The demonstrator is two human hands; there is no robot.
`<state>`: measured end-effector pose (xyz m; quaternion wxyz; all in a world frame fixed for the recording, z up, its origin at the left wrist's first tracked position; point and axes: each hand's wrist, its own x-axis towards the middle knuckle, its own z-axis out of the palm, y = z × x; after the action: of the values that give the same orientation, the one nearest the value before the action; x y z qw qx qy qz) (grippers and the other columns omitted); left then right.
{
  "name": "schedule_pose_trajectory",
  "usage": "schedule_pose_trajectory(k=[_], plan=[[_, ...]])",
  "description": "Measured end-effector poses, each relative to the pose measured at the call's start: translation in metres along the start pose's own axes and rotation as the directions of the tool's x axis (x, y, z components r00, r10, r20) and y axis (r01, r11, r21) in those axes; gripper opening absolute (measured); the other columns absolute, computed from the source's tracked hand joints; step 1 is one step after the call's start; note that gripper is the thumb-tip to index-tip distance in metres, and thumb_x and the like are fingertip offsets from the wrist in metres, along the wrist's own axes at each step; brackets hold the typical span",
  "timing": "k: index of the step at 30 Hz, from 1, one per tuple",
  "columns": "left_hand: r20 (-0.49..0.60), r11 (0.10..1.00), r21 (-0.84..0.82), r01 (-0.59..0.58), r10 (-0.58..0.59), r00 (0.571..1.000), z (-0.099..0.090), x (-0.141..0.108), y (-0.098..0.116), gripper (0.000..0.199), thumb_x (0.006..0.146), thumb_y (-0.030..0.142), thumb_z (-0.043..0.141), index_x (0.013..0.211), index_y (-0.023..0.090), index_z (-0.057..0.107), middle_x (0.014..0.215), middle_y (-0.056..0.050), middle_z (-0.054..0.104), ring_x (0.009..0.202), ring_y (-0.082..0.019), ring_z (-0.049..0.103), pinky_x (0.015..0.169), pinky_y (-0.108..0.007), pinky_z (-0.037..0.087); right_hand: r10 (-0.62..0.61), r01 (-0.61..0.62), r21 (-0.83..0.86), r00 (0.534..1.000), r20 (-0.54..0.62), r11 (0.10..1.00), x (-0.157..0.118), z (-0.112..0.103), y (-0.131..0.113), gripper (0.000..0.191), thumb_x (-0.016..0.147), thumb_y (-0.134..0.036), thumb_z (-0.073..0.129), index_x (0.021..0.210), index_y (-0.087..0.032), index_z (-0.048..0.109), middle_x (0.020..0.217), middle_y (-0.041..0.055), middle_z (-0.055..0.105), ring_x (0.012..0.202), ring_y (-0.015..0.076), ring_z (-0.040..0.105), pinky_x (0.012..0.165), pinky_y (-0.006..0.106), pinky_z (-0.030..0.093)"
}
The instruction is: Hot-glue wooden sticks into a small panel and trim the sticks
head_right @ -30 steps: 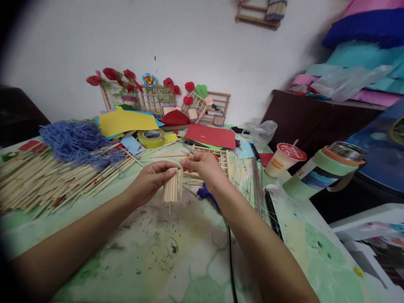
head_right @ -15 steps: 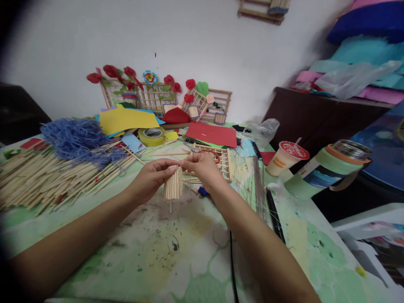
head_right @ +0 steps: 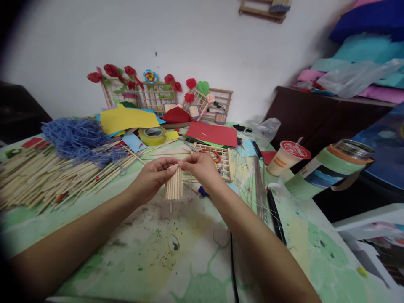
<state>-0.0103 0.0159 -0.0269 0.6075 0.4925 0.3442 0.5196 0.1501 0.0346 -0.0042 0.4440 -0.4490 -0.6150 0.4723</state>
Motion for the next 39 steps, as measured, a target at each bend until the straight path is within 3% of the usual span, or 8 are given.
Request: schedule_pose_trajectory(k=[16,19,21,23,25,28,33,39], plan=[[-0.019,1.000,-0.015,-0.006,0.005,1.000,0.001,-0.001,0.001,0.025,0.067,0.022,0.073,0.091,0.016,0.066,0.082,-0.002,0.065,0.075,-0.012,0.057,0.069,-0.024,0.042,-0.026,0.026,-0.027,1.000,0.008,0.999,-0.001,0.003,0.000,0.019,0.064,-0.034,0.073,0.061,-0.019,0.062,0.060,-0.0012,0.058,0.057,0.0113,0.050,0.059,0.028,0.038],[-0.014,1.000,-0.022,-0.010,0.010,1.000,0.000,0.000,0.002,0.026,0.068,0.023,0.073,0.092,0.017,0.066,0.085,-0.003,0.066,0.077,-0.013,0.058,0.069,-0.025,0.042,-0.043,0.047,-0.111,0.998,0.035,0.993,-0.002,-0.001,-0.005,0.025,0.072,-0.042,0.066,0.065,-0.018,0.064,0.067,0.0018,0.063,0.065,0.0146,0.056,0.065,0.029,0.043],[-0.032,1.000,-0.022,-0.016,0.015,0.999,-0.002,0.002,0.003,0.026,0.068,0.023,0.073,0.092,0.017,0.066,0.085,-0.002,0.065,0.076,-0.013,0.057,0.068,-0.024,0.042,-0.073,0.084,-0.193,0.995,0.066,0.978,-0.004,-0.007,-0.011,0.034,0.077,-0.051,0.059,0.075,-0.018,0.068,0.083,0.0061,0.068,0.081,0.0190,0.061,0.075,0.032,0.045],[-0.061,1.000,-0.025,-0.018,0.017,0.998,-0.003,0.003,0.004,0.026,0.068,0.024,0.073,0.091,0.017,0.066,0.082,-0.001,0.064,0.073,-0.012,0.056,0.065,-0.023,0.042,-0.130,0.161,-0.282,0.984,0.125,0.946,-0.006,-0.013,-0.017,0.045,0.074,-0.057,0.061,0.098,-0.019,0.068,0.109,0.0095,0.066,0.102,0.0239,0.059,0.087,0.038,0.044],[-0.078,0.999,-0.032,-0.021,0.019,0.997,-0.005,0.004,0.005,0.025,0.068,0.024,0.073,0.090,0.017,0.065,0.079,0.000,0.063,0.070,-0.011,0.055,0.063,-0.023,0.042,-0.209,0.285,-0.395,0.952,0.224,0.873,-0.009,-0.018,-0.021,0.071,0.062,-0.058,0.072,0.121,-0.022,0.058,0.131,0.0114,0.054,0.121,0.0284,0.048,0.100,0.044,0.037],[-0.078,0.998,-0.037,-0.045,0.042,0.996,-0.007,0.005,0.005,0.027,0.068,0.023,0.073,0.092,0.016,0.065,0.079,0.000,0.062,0.072,-0.011,0.055,0.065,-0.023,0.043,-0.295,0.472,-0.539,0.875,0.384,0.698,-0.012,-0.020,-0.022,0.103,0.046,-0.057,0.082,0.136,-0.024,0.044,0.141,0.0132,0.041,0.132,0.0318,0.033,0.108,0.049,0.027],[-0.037,0.997,-0.043,-0.065,0.063,0.997,-0.008,0.005,0.005,0.029,0.069,0.024,0.073,0.095,0.017,0.064,0.078,0.000,0.062,0.072,-0.011,0.055,0.065,-0.022,0.043,-0.327,0.570,-0.579,0.817,0.475,0.583,-0.013,-0.015,-0.021,0.100,0.048,-0.059,0.080,0.136,-0.029,0.043,0.132,0.0115,0.045,0.126,0.0320,0.038,0.105,0.049,0.031],[-0.064,0.996,-0.065,-0.067,0.063,0.996,-0.007,0.006,0.006,0.028,0.068,0.025,0.074,0.093,0.018,0.064,0.074,0.001,0.060,0.069,-0.011,0.054,0.062,-0.022,0.043,-0.339,0.563,-0.586,0.824,0.454,0.583,-0.012,-0.010,-0.016,0.098,0.051,-0.058,0.080,0.136,-0.028,0.041,0.132,0.0119,0.046,0.125,0.0320,0.039,0.104,0.049,0.031]])
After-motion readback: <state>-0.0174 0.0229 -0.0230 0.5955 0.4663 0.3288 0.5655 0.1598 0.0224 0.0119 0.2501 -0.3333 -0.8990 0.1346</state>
